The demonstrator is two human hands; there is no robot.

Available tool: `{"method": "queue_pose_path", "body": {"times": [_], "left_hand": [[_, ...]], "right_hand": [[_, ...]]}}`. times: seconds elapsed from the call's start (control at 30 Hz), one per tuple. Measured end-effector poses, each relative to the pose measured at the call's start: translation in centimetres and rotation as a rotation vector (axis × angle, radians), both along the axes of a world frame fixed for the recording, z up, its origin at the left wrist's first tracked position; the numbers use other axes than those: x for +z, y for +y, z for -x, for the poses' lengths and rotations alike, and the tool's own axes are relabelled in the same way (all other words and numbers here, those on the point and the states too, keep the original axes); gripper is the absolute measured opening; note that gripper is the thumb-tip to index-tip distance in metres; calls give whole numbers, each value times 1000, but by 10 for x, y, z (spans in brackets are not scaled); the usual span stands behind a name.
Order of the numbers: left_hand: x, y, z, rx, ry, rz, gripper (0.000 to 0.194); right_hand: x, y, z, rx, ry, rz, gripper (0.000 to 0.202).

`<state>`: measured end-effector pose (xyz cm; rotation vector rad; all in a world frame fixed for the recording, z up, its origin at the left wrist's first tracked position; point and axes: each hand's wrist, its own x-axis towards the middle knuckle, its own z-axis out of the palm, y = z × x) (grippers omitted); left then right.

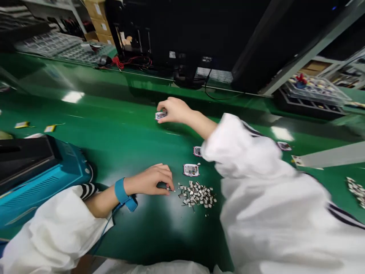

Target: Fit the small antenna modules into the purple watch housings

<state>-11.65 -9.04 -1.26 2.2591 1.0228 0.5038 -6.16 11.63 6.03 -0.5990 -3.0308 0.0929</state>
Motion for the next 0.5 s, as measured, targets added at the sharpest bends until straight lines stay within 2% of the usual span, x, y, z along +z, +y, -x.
{"method": "queue_pose_path", "body": {"times": [0.1, 0.17, 0.27, 0.37, 0.5], "left_hand": [[7, 4, -8, -21, 25, -1, 26], [13, 11, -13, -34, 50, -29, 26], [21, 25, -22, -71, 109, -106, 22], [25, 37, -36, -173, 200, -194, 22], [24, 42, -50, -242, 291, -282, 21]], "right_hand": [[3, -13, -88, -77, 22, 2, 43], [-3, -28, -141, -131, 46, 27, 43], [-16, -51, -198, -245, 68, 63, 44], [-28, -69, -225, -324, 54, 81, 40], [-43, -80, -227, -335, 84, 77, 34]]}}
